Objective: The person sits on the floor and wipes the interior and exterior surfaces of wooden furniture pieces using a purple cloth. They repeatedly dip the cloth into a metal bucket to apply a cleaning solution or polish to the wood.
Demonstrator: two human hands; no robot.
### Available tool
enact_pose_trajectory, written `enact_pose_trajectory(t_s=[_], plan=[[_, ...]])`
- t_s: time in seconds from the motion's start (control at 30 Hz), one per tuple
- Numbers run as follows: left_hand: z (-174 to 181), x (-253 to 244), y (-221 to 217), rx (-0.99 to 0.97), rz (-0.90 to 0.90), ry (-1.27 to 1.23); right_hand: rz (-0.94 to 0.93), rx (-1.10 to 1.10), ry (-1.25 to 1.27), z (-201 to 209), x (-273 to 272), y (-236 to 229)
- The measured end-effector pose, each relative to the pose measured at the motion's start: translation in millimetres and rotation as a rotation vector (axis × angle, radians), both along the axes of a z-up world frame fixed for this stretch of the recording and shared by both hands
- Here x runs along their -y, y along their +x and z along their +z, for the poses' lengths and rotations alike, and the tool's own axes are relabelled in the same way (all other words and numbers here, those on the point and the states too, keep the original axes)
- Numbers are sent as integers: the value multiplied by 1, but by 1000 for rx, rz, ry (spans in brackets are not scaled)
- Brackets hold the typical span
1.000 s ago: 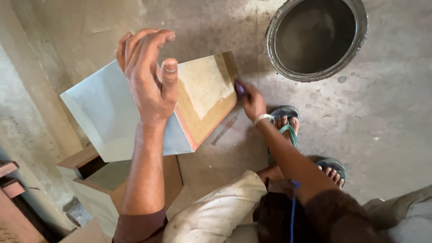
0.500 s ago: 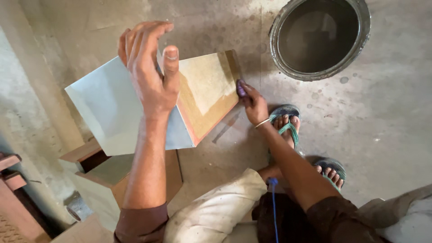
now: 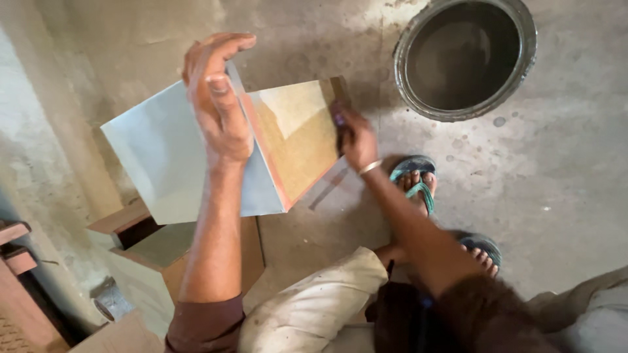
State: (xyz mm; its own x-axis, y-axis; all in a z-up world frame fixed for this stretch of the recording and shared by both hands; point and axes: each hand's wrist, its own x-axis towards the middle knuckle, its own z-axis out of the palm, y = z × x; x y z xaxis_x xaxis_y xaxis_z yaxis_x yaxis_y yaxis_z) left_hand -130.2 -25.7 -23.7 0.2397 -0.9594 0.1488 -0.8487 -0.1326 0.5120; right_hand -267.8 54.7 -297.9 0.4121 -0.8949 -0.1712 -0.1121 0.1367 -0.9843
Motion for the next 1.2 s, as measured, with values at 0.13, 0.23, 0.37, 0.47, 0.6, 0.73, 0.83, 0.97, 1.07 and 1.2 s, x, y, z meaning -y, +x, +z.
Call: enact_pose_trajectory(t_s=[0.13,0.23,0.37,0.47,0.6,0.73,0.83,0.97,1.07,1.2], plan=[[0,-1,2,-37,10,-30,-50,32,95,25,19,12],[-6,-3,5,-268,34,-128,-9,46,-139,112,-8,-3],[-9,-5,7,-427,65,-160,64,242,-260,151,-11,-11],[-10,-9,12,-394,63,-143,-90,837,974,88,11,12],[-10,-9,10,-351,61,-114,-12,71,-58,-6,45,24],[-7,-7,10,-351,64,-122,-11,60,-132,34,56,35],[-7,-7,10,-333,47,-116,-3,123,-291,124,28,20],[-5,-3,6,-180,15,-64,41,238,-339,147,35,12],[-5,-4,7,-139,20,-42,39,156,-273,80,54,21],[-5,-8,9,-249,67,-78,26,132,65,20,58,31]])
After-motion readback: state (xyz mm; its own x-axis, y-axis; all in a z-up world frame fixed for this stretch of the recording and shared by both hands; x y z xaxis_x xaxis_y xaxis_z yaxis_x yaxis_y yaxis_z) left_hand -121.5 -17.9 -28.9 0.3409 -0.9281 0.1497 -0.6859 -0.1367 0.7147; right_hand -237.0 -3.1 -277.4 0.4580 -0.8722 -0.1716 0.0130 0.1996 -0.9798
